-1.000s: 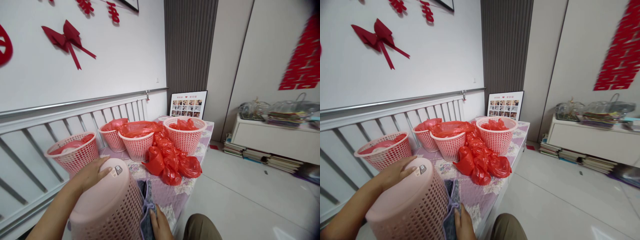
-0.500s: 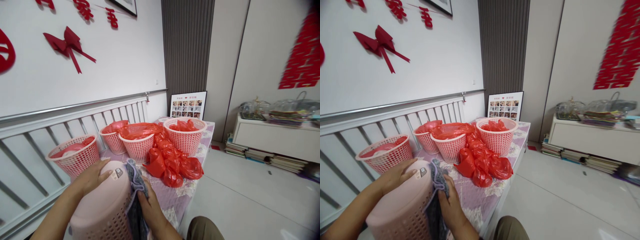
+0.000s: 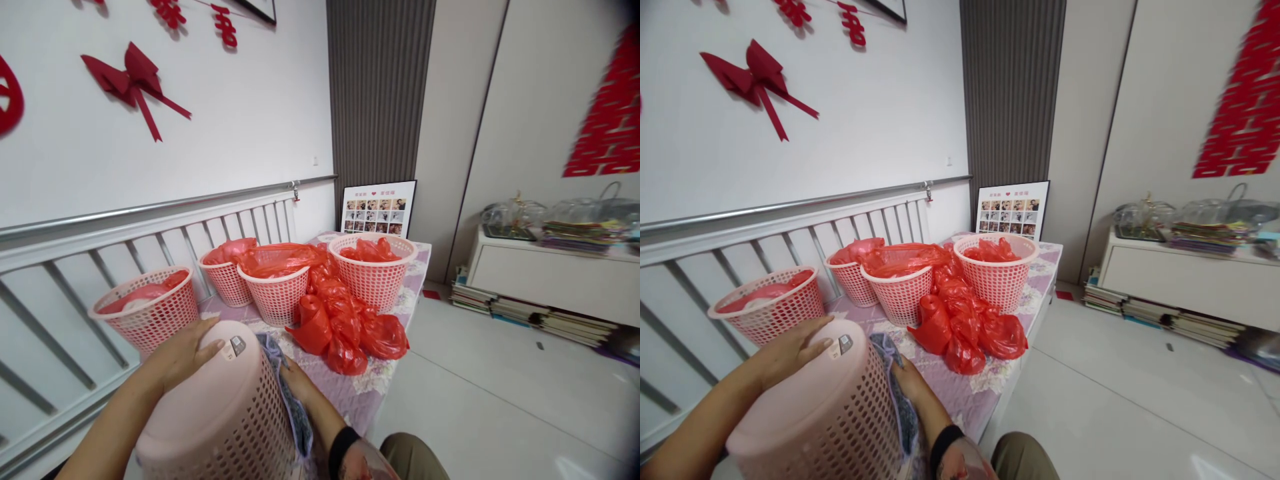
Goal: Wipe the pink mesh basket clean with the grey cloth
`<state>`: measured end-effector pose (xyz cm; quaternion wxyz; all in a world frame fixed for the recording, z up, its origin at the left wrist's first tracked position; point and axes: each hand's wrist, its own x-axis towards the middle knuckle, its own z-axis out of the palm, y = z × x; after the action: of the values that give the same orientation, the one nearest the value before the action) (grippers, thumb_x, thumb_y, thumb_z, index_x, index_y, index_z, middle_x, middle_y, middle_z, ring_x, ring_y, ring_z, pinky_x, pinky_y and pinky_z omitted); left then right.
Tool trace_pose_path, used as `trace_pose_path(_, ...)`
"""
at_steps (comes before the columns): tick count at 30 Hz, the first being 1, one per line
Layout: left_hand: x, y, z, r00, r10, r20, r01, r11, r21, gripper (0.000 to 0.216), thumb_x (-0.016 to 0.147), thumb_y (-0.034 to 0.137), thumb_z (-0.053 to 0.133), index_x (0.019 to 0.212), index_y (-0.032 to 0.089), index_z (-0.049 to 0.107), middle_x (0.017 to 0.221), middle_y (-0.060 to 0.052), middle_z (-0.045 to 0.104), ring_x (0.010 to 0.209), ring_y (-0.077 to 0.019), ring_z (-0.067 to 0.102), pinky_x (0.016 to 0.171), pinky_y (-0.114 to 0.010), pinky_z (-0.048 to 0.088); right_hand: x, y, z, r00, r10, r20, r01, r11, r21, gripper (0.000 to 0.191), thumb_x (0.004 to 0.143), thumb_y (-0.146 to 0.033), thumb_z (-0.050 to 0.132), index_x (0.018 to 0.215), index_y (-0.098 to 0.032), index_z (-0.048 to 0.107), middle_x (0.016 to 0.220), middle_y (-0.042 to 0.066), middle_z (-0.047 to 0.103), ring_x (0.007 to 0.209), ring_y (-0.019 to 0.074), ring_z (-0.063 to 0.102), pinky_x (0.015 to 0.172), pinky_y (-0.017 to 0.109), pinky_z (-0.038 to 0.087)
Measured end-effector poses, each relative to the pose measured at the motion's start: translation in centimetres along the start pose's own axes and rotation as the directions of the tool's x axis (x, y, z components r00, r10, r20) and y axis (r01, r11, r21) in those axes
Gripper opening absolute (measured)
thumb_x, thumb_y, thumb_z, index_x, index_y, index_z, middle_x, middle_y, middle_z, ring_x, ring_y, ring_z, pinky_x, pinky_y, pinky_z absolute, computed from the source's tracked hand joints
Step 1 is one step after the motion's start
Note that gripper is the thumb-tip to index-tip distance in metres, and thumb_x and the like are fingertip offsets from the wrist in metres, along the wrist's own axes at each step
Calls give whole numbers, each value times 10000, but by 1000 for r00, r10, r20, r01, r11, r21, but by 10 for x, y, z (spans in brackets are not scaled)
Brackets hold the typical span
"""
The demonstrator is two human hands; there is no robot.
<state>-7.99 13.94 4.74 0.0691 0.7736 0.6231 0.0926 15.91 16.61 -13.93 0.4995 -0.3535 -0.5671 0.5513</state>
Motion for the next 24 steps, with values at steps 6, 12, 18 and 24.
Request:
trace_pose_path(6, -2, 2, -2, 1000, 5, -7, -6, 1000, -6, 813, 862, 676, 410, 1451, 121, 489, 1515, -141, 516, 1394, -306, 480, 1206, -459, 320, -23, 21, -1, 988, 39, -152, -42, 999, -12, 625, 797, -745, 588, 1035, -187, 736, 1021, 99, 765, 1052, 318, 682, 994, 514, 485)
trace_pose_path(12, -1, 0, 0, 1000, 12, -23, -12, 1000, -20, 815, 856, 679, 427, 1444, 118, 495, 1508, -148, 523, 1392, -319, 480, 1209, -482, 307, -6, -55, 14, 985, -117, -127, 113, 993, -35, 283, 837, -368, 644, 1058, -212, 729, 1042, 40, 754, 1047, 245, 666, 1020, 416, 476)
trace_pose_path(18, -1, 2, -2, 995, 95, -41, -98, 993, -61, 663, 895, 599, 446, 1417, 199, 530, 1398, -108, 632, 1280, -289, 582, 1125, -438, 416, 6, -131, 21, 910, -392, 136, 414, 883, -223, 370, 855, -323, 656, 1209, -231, 710, 1341, 63, 657, 1270, 239, 558, 1147, 425, 357)
trace_pose_path(24, -1, 0, -2, 999, 48, -24, -49, 998, -49, 719, 882, 631, 449, 1429, 168, 514, 1461, -135, 575, 1337, -314, 530, 1164, -477, 362, 22, -115, 15, 962, -221, 163, 250, 950, -189, 409, 950, -398, 529, 1288, -207, 658, 1274, 67, 700, 1183, 219, 622, 1111, 436, 416)
